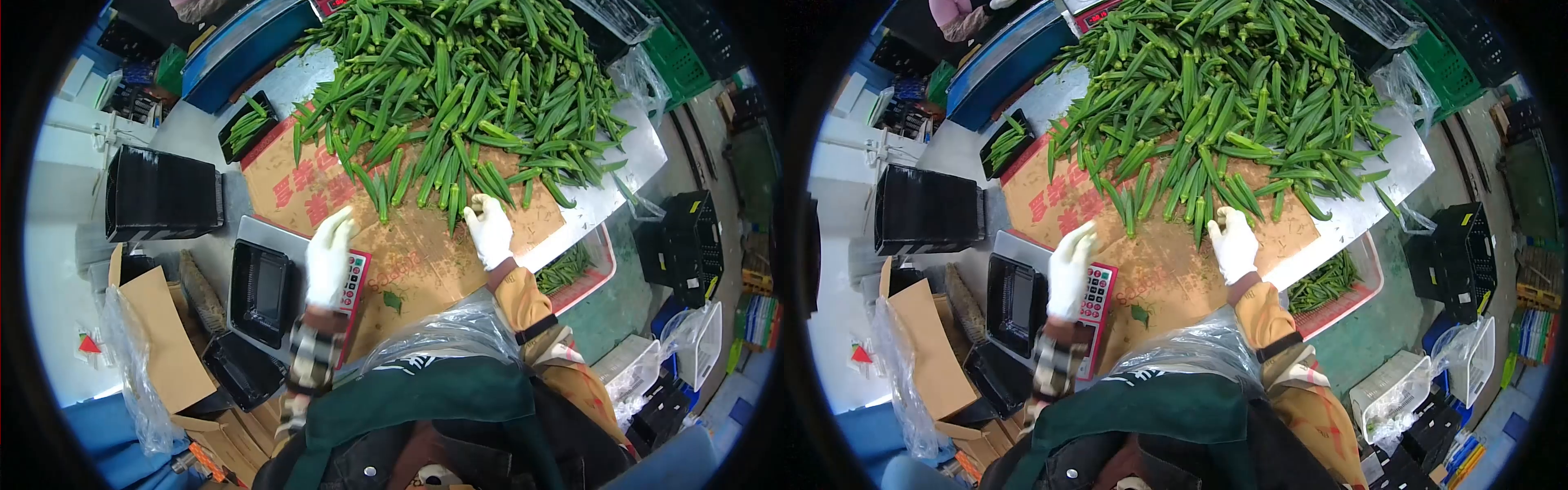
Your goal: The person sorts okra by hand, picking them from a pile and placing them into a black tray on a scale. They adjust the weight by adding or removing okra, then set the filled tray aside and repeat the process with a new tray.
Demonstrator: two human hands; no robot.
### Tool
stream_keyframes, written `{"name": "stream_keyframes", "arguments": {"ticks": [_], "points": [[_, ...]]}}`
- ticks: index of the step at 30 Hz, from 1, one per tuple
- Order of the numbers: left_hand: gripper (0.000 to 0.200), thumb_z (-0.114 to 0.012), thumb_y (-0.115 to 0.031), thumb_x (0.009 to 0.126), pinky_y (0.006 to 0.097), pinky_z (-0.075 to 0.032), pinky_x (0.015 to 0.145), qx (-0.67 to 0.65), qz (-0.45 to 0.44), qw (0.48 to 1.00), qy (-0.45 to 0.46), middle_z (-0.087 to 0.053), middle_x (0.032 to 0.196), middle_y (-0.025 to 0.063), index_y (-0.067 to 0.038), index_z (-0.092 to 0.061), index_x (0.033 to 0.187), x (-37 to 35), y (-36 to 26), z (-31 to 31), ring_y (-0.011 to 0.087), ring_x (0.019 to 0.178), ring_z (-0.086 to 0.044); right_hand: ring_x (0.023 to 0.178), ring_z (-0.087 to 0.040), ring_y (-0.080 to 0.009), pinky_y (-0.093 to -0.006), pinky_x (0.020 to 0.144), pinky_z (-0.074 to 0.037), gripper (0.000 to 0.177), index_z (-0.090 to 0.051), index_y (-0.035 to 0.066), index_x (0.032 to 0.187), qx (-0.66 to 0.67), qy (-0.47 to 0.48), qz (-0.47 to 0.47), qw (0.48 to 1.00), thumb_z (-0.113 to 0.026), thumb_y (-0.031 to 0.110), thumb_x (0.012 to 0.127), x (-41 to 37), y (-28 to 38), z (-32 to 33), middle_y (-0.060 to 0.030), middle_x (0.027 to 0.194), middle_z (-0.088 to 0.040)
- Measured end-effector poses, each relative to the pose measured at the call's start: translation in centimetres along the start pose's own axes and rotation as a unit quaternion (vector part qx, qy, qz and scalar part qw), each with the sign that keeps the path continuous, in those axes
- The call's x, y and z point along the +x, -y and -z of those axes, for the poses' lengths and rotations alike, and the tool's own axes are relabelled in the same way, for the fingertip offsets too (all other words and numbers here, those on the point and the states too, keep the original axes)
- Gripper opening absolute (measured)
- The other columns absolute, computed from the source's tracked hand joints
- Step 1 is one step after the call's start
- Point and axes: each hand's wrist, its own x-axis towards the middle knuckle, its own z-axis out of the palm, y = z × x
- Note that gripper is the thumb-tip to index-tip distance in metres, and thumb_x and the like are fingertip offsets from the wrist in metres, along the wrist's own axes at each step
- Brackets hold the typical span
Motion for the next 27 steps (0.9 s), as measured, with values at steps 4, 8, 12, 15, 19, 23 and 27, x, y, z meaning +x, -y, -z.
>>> {"name": "stream_keyframes", "arguments": {"ticks": [4, 8, 12, 15, 19, 23, 27], "points": [[0.045, -0.068, -0.013, 0.094, 0.0316, -0.053, 0.090, 0.101, 0.009, 0.995, 0.012, -0.069, 0.123, 0.0144, 0.002, -0.057, 0.135, 5.6, 8.0, -7.3, 0.0221, 0.103, -0.068, 0.097, -0.067, -0.0311, -0.0410, 0.083, -0.053, 0.045, -0.060, 0.008, 0.124, -0.099, 0.001, 0.056, 0.994, -0.075, 0.024, 0.085, 2.3, -1.5, -2.2, -0.0115, 0.109, -0.066], [0.048, -0.070, -0.016, 0.085, 0.0431, -0.053, 0.085, 0.374, -0.025, 0.927, -0.002, -0.067, 0.100, 0.0169, -0.003, -0.059, 0.130, 6.2, 7.0, -9.2, 0.0353, 0.098, -0.065, 0.090, -0.067, -0.0309, -0.0404, 0.081, -0.054, 0.051, -0.062, 0.009, 0.124, -0.081, 0.028, -0.008, 0.996, -0.078, 0.027, 0.080, 3.1, 0.2, -0.8, -0.0101, 0.099, -0.067], [0.026, -0.068, -0.014, 0.081, 0.0451, -0.051, 0.084, 0.313, -0.005, 0.950, 0.025, -0.063, 0.089, 0.0168, -0.004, -0.067, 0.105, 7.7, 8.1, -7.9, 0.0371, 0.097, -0.062, 0.090, -0.068, -0.0306, -0.0403, 0.081, -0.055, 0.047, -0.066, 0.007, 0.119, -0.048, 0.037, -0.019, 0.998, -0.077, 0.025, 0.078, 2.0, 0.8, 1.0, -0.0106, 0.096, -0.069], [0.015, -0.067, -0.015, 0.080, 0.0474, -0.049, 0.082, 0.305, -0.086, 0.948, -0.011, -0.060, 0.094, 0.0192, -0.006, -0.062, 0.091, 6.9, 3.4, -10.1, 0.0397, 0.096, -0.058, 0.096, -0.068, -0.0339, -0.0423, 0.084, -0.054, 0.052, -0.064, 0.005, 0.121, -0.102, 0.078, 0.004, 0.992, -0.079, 0.028, 0.078, 1.2, 0.8, -0.8, -0.0138, 0.102, -0.068], [0.034, -0.073, -0.022, 0.084, 0.0480, -0.051, 0.086, 0.406, -0.062, 0.911, 0.033, -0.062, 0.107, 0.0181, -0.007, -0.058, 0.111, 7.2, 4.1, -13.0, 0.0392, 0.103, -0.061, 0.101, -0.067, -0.0371, -0.0447, 0.087, -0.054, 0.057, -0.060, 0.002, 0.123, -0.174, 0.054, -0.007, 0.983, -0.076, 0.036, 0.080, 1.4, 1.3, -2.9, -0.0186, 0.113, -0.066], [0.030, -0.072, -0.021, 0.085, 0.0471, -0.052, 0.085, 0.455, -0.099, 0.882, 0.073, -0.064, 0.103, 0.0190, -0.007, -0.060, 0.109, 7.8, 4.8, -12.4, 0.0377, 0.100, -0.064, 0.098, -0.068, -0.0374, -0.0446, 0.086, -0.054, 0.050, -0.064, 0.002, 0.116, -0.114, 0.104, -0.048, 0.987, -0.072, 0.036, 0.080, 1.9, 1.0, 0.0, -0.0205, 0.106, -0.069], [0.030, -0.070, -0.019, 0.085, 0.0457, -0.052, 0.086, 0.429, -0.040, 0.892, 0.140, -0.067, 0.104, 0.0207, -0.005, -0.062, 0.111, 8.0, 3.7, -11.0, 0.0394, 0.098, -0.066, 0.099, -0.069, -0.0372, -0.0435, 0.087, -0.054, 0.050, -0.065, 0.002, 0.118, -0.079, 0.012, -0.032, 0.996, -0.070, 0.034, 0.080, 3.2, 1.2, 4.5, -0.0211, 0.104, -0.071]]}}
